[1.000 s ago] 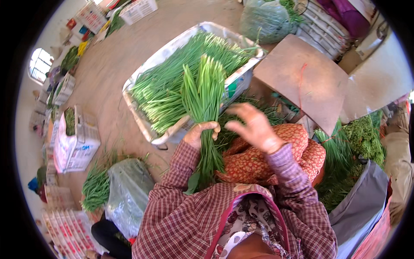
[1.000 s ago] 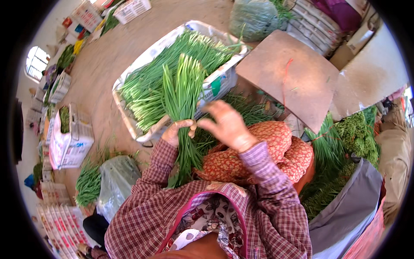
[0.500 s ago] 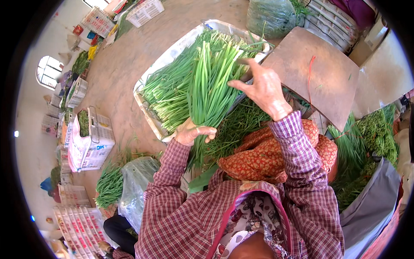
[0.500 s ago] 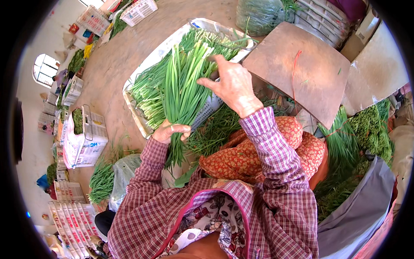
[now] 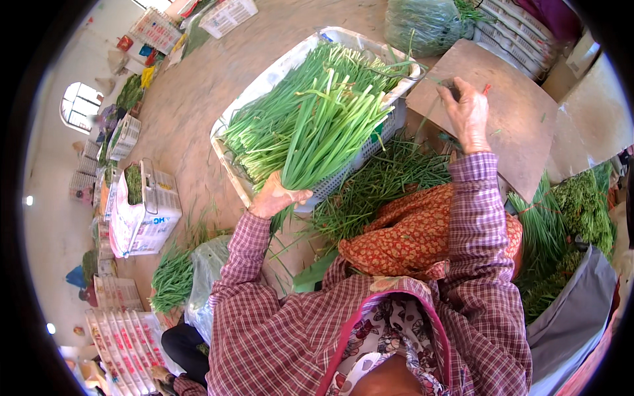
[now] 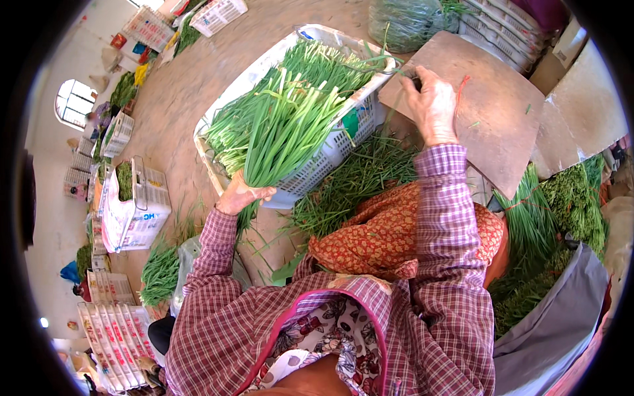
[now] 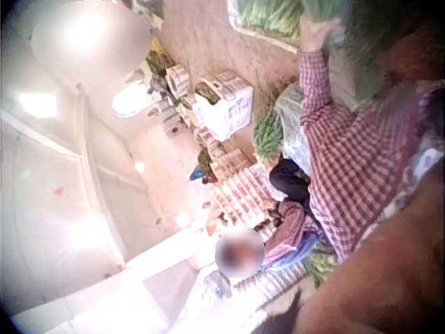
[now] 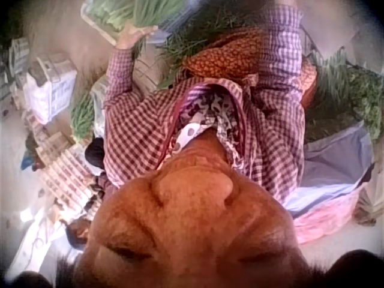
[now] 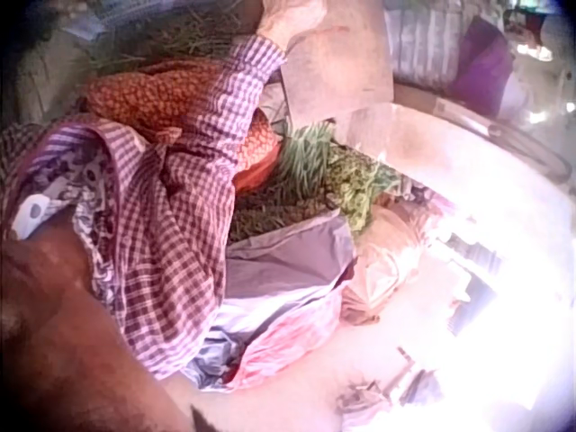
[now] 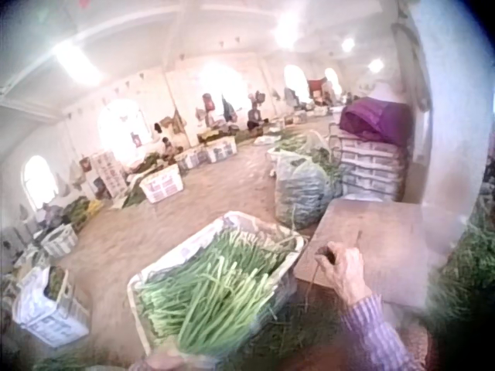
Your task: The person bundles green onions by gathering a group together, trimming the ends with a small blade, and tying them with a red string.
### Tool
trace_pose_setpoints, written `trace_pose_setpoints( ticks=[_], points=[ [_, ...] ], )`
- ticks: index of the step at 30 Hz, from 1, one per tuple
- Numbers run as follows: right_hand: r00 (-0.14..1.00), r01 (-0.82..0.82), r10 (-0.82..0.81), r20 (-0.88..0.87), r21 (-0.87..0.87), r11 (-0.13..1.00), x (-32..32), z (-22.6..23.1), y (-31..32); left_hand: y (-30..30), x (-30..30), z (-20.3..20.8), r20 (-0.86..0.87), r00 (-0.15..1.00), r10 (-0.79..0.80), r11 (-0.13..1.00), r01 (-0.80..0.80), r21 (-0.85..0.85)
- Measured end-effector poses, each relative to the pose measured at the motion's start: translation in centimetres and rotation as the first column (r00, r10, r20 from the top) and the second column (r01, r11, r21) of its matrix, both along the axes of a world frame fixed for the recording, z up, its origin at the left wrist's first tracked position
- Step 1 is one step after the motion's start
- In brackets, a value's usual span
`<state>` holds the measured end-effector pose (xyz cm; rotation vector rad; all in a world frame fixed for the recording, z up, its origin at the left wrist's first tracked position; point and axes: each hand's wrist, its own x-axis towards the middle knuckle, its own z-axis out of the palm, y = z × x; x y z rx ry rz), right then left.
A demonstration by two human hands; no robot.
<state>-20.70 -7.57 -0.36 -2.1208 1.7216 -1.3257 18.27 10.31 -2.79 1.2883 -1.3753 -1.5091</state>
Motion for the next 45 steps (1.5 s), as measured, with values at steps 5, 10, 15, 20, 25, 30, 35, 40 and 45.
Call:
trace_pose_setpoints(
  ticks=[5, 10, 15, 20, 25, 30, 35, 40, 45],
  points=[
    [0.925, -0.373, 0.374, -0.063, 0.034, 0.927, 3.4, 4.7, 4.3, -0.3, 0.5, -0.9, -0.259, 0.957, 0.135, 0.989, -0.115, 0.088],
    [0.875, -0.31, 0.339, -0.345, 0.137, 0.941, 9.1, 5.8, 6.3, -1.8, -0.4, -0.6, -0.315, 0.887, 0.336, 0.934, -0.271, 0.234],
    [0.907, -0.26, 0.21, -0.364, -0.094, 0.961, 8.6, 0.5, 4.8, -2.3, -2.3, 3.8, 0.825, 0.517, 0.228, 0.925, 0.149, -0.349],
    [0.918, -0.214, 0.154, -0.365, -0.13, 0.968, 7.6, -2.2, 2.9, -1.8, -1.6, 5.2, 0.779, 0.358, 0.514, 0.724, 0.306, -0.619],
    [0.934, 0.051, -0.076, -0.35, -0.077, 0.996, 0.8, -5.0, -0.4, -2.4, -0.4, 4.9, 0.779, 0.201, 0.594, 0.718, 0.306, -0.625],
    [0.944, -0.119, 0.085, -0.319, -0.087, 0.989, 1.8, 0.5, 3.3, -3.0, 0.4, 5.1, 0.79, 0.052, 0.611, 0.715, 0.391, -0.579],
    [0.854, -0.175, 0.246, -0.459, 0.193, 0.966, 10.1, 5.9, 7.6, -3.4, -0.4, 5.5, 0.73, -0.03, 0.683, 0.609, 0.576, -0.545],
    [0.866, -0.3, 0.307, -0.396, 0.08, 0.95, 12.4, -0.1, 6.1, -4.4, -2.3, 6.4, 0.711, -0.193, 0.677, 0.638, 0.635, -0.435],
    [0.874, -0.113, 0.159, -0.46, 0.126, 0.986, 8.1, -3.2, 3.9, -3.8, -0.1, 5.8, 0.72, -0.167, 0.674, 0.632, 0.635, -0.444]
  ],
)
